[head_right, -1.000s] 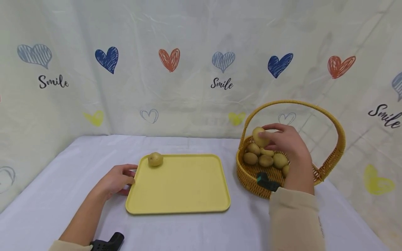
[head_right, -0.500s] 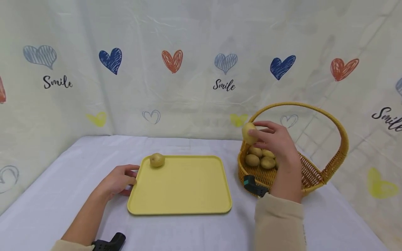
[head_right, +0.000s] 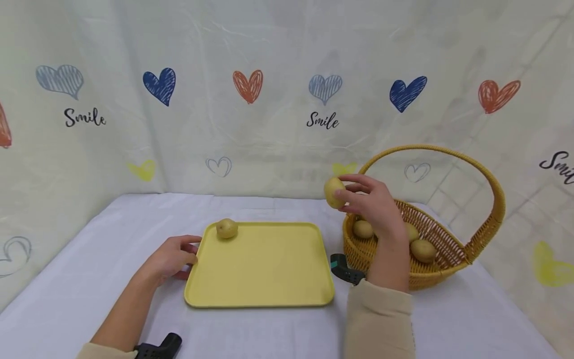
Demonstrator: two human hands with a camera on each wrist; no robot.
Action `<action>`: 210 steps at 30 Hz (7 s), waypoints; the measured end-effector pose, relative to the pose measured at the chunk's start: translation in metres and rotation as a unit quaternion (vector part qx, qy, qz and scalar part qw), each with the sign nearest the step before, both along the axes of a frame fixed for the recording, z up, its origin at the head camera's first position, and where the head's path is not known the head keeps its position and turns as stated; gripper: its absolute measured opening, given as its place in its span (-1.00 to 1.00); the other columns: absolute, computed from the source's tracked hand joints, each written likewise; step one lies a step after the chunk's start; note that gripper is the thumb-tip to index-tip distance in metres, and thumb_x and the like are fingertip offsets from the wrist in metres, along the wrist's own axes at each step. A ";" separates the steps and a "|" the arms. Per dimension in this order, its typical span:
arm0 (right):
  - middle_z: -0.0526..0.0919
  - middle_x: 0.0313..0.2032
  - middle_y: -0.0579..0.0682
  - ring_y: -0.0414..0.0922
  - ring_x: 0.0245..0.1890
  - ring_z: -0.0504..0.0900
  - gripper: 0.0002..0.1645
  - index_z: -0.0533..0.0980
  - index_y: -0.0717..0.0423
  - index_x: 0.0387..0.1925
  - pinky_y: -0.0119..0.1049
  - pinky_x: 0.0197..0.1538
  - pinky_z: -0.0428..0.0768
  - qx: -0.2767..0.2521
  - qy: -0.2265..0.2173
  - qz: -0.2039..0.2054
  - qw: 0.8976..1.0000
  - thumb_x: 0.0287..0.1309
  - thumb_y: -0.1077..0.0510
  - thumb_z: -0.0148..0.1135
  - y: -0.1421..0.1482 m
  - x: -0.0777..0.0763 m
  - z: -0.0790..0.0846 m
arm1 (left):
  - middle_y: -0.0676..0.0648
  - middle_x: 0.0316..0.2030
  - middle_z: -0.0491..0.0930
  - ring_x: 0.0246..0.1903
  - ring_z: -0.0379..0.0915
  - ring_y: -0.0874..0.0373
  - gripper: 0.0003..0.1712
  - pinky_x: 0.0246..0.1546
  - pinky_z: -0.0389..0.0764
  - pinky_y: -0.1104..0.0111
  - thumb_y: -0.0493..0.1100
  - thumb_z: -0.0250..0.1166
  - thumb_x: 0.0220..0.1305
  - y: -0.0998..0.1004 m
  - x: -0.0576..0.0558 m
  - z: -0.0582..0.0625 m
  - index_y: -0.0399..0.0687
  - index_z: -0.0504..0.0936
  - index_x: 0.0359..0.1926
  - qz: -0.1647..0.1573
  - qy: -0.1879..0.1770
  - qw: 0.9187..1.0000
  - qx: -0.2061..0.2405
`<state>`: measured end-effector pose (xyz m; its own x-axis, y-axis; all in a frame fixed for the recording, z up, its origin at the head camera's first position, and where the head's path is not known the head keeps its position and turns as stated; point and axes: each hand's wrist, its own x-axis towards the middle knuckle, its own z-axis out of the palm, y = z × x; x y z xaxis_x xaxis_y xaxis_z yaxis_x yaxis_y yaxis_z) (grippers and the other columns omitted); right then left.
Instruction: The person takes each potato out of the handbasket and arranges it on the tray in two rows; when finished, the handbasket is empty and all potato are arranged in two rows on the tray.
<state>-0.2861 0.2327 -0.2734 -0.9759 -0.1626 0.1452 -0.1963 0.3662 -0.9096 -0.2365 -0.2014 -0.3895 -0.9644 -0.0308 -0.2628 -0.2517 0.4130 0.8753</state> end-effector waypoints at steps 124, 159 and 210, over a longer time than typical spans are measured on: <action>0.62 0.22 0.18 0.08 0.14 0.63 -0.35 0.55 -0.12 0.31 -0.01 0.11 0.63 0.188 -0.048 0.129 0.973 0.17 0.00 0.47 -0.146 -0.047 -0.086 | -0.23 0.04 0.47 -0.20 0.50 0.02 -0.26 -0.34 0.74 0.22 -0.44 0.18 0.25 0.000 -0.004 -0.011 -0.22 0.36 0.47 0.007 -0.011 1.000 0.000; 0.49 0.36 0.09 0.13 0.28 0.57 -0.37 0.47 -0.13 0.40 0.11 0.21 0.62 0.091 -0.014 0.145 0.985 0.34 0.01 0.35 -0.125 -0.036 -0.059 | -0.23 0.07 0.45 -0.14 0.51 0.02 -0.25 -0.29 0.75 0.23 -0.42 0.18 0.29 -0.001 -0.005 -0.005 -0.23 0.30 0.51 -0.005 -0.014 1.000 0.002; 0.63 0.19 0.07 -0.02 0.09 0.68 -0.51 0.57 -0.06 0.31 -0.15 0.14 0.70 0.009 0.079 0.001 0.997 0.40 0.01 0.31 -0.056 0.006 -0.022 | -0.24 0.08 0.44 -0.13 0.52 0.01 -0.26 -0.29 0.75 0.24 -0.41 0.17 0.31 0.001 -0.005 -0.007 -0.24 0.30 0.51 -0.008 -0.017 1.000 -0.001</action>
<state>-0.2801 0.1766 -0.2954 -0.9412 -0.1680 0.2932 -0.3364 0.3825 -0.8605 -0.2418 -0.1999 -0.3969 -0.9554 -0.0168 -0.2948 -0.2744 0.4191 0.8655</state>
